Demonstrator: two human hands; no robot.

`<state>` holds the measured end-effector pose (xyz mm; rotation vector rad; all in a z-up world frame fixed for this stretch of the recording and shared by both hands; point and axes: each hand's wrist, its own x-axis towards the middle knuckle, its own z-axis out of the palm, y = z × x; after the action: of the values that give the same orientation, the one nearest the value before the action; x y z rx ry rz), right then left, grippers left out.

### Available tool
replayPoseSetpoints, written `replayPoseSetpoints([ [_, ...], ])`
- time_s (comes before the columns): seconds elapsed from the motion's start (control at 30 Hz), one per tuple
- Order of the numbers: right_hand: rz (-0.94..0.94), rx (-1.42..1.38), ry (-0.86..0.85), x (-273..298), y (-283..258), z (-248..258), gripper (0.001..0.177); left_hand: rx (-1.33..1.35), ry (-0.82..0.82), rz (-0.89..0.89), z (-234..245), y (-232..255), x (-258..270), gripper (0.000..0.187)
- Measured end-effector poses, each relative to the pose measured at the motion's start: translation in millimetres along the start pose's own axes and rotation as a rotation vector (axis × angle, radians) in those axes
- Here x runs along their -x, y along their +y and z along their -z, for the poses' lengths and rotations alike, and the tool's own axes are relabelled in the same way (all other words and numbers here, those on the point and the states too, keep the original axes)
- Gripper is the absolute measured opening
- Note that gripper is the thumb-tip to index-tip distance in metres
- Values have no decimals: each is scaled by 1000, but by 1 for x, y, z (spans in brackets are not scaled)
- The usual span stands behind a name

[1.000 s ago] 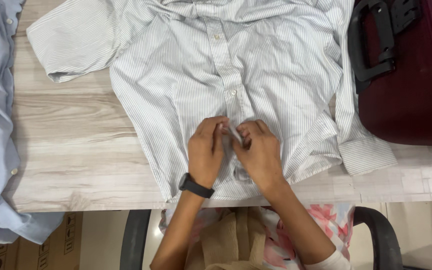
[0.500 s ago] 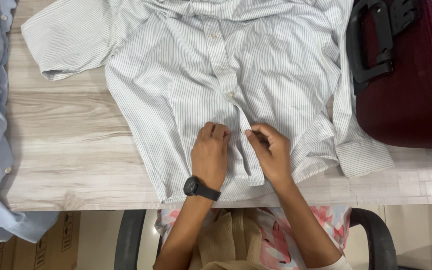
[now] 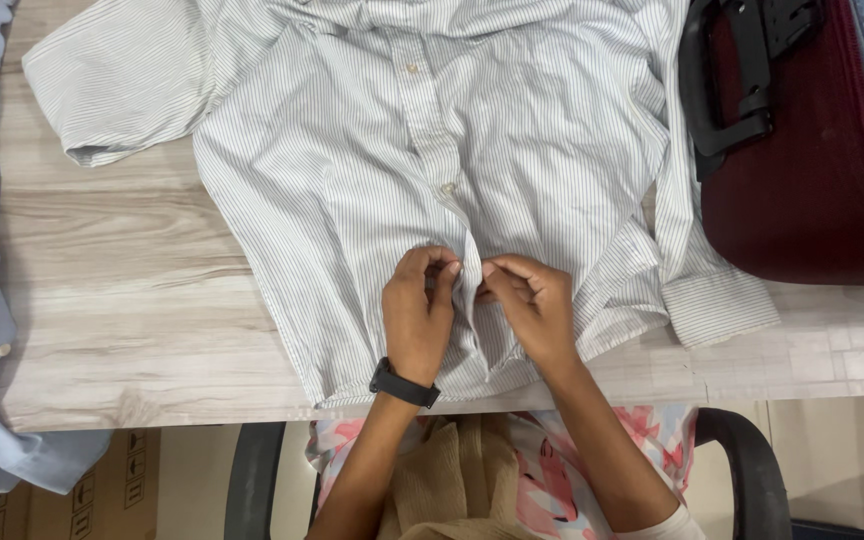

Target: The person folds shirts by hand on a table and places them into a suitcase.

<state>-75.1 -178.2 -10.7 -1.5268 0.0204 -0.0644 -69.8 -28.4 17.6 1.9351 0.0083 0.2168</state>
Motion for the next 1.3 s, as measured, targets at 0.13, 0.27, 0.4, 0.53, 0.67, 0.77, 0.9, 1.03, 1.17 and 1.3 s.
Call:
replayPoseSetpoints([
  [0.13, -64, -20, -16, -1, 0, 0, 17, -3, -8, -36, 1, -1, 0, 7],
  [0.27, -75, 42, -31, -2, -8, -3, 15, 29, -12, -23, 2, -1, 1, 8],
  [0.4, -84, 110, 1, -3, -15, -8, 14, -16, -11, -49, 3, 2, 1, 11],
  [0.53, -90, 152, 13, -3, -17, -8, 14, -89, -26, 92, 5, 6, 2, 10],
  [0.67, -57, 190, -10, -2, -18, -8, 14, 83, 9, 99, 4, 7, 3, 15],
  [0.77, -61, 197, -12, -3, -19, -7, 16, 116, 23, 154, 3, 7, 3, 13],
  [0.9, -77, 132, -18, -3, -20, -8, 16, 102, 12, 114, 7, 7, 3, 9],
  [1.03, -61, 100, -44, -3, -19, -7, 16, 70, 9, 119, 8, 6, 1, 12],
  [1.17, -59, 37, -57, -2, -14, -4, 14, 63, -3, 78, 7, 3, 2, 13],
  [1.3, -110, -49, -42, -4, -4, 0, 14, 175, -55, 122, 5, -11, 1, 14],
])
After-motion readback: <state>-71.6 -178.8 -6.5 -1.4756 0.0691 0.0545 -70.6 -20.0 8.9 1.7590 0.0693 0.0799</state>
